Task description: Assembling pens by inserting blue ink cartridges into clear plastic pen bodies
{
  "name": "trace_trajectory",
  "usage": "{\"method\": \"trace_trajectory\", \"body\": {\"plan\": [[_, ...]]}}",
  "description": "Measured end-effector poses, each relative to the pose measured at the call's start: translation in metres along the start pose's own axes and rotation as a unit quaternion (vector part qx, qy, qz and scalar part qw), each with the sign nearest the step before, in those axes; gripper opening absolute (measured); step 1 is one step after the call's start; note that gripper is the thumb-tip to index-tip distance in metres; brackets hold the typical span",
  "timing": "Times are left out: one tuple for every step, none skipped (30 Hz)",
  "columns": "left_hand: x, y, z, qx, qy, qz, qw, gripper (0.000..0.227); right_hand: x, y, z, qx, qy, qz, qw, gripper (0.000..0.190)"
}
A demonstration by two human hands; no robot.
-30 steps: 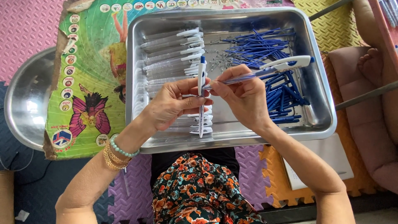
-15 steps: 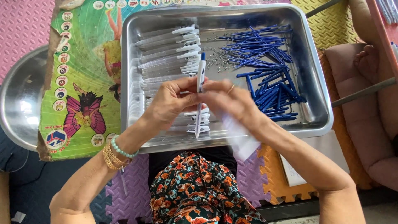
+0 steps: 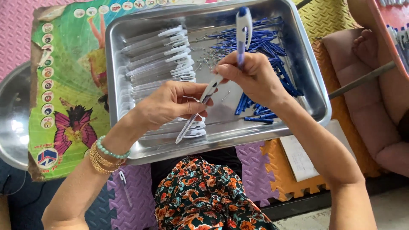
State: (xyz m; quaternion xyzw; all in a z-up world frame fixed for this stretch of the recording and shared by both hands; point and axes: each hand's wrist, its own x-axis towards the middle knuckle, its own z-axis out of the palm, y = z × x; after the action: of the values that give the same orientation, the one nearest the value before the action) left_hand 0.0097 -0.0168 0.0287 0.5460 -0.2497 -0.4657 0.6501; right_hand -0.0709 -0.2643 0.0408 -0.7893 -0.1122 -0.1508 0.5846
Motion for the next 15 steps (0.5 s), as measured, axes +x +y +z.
{"method": "trace_trajectory", "body": {"plan": [[0.002, 0.0, 0.001, 0.0, -0.001, -0.001, 1.0, 0.051, -0.002, 0.003, -0.002, 0.0, 0.001, 0.001, 1.0, 0.014], [0.003, -0.001, 0.001, 0.002, -0.009, 0.001, 1.0, 0.054, -0.005, 0.005, -0.004, 0.01, 0.022, 0.008, 1.0, 0.02], [0.004, -0.001, 0.001, 0.005, -0.016, 0.003, 1.0, 0.056, -0.007, 0.008, -0.005, 0.019, 0.043, 0.014, 0.999, 0.026], [0.005, 0.003, 0.0, 0.005, -0.017, 0.001, 1.0, 0.056, -0.004, 0.003, -0.013, 0.02, 0.045, 0.015, 0.999, 0.026], [0.006, 0.008, -0.002, 0.052, -0.033, -0.044, 0.997, 0.061, -0.001, -0.001, -0.022, 0.019, 0.108, 0.117, 0.987, 0.026], [0.007, 0.013, -0.004, 0.098, -0.05, -0.09, 0.99, 0.067, 0.002, -0.006, -0.03, 0.017, 0.17, 0.218, 0.961, 0.027], [0.005, 0.014, -0.005, 0.098, -0.051, -0.091, 0.99, 0.067, -0.006, -0.004, -0.045, 0.018, 0.171, 0.219, 0.961, 0.027], [0.003, 0.016, -0.006, 0.11, -0.054, -0.099, 0.988, 0.067, -0.014, -0.003, -0.059, -0.025, 0.192, 0.208, 0.959, 0.029], [0.001, 0.018, -0.008, 0.122, -0.057, -0.106, 0.985, 0.068, -0.021, -0.003, -0.074, -0.068, 0.212, 0.195, 0.955, 0.031], [0.003, 0.016, -0.011, 0.122, -0.057, -0.106, 0.985, 0.068, -0.03, -0.002, -0.08, -0.068, 0.212, 0.195, 0.955, 0.031], [0.005, 0.015, -0.015, 0.129, -0.046, -0.13, 0.982, 0.068, -0.039, -0.002, -0.086, -0.127, 0.184, 0.211, 0.951, 0.035], [0.008, 0.014, -0.019, 0.137, -0.035, -0.154, 0.978, 0.068, -0.047, -0.003, -0.093, -0.186, 0.156, 0.226, 0.943, 0.042], [0.01, 0.024, -0.014, 0.137, -0.035, -0.153, 0.978, 0.068, -0.053, 0.003, -0.095, -0.187, 0.156, 0.226, 0.943, 0.042], [0.012, 0.034, -0.009, 0.183, -0.036, -0.164, 0.969, 0.07, -0.059, 0.01, -0.097, -0.272, 0.075, 0.313, 0.907, 0.039], [0.014, 0.044, -0.004, 0.229, -0.038, -0.175, 0.957, 0.071, -0.065, 0.016, -0.099, -0.349, -0.006, 0.394, 0.85, 0.042]]}}
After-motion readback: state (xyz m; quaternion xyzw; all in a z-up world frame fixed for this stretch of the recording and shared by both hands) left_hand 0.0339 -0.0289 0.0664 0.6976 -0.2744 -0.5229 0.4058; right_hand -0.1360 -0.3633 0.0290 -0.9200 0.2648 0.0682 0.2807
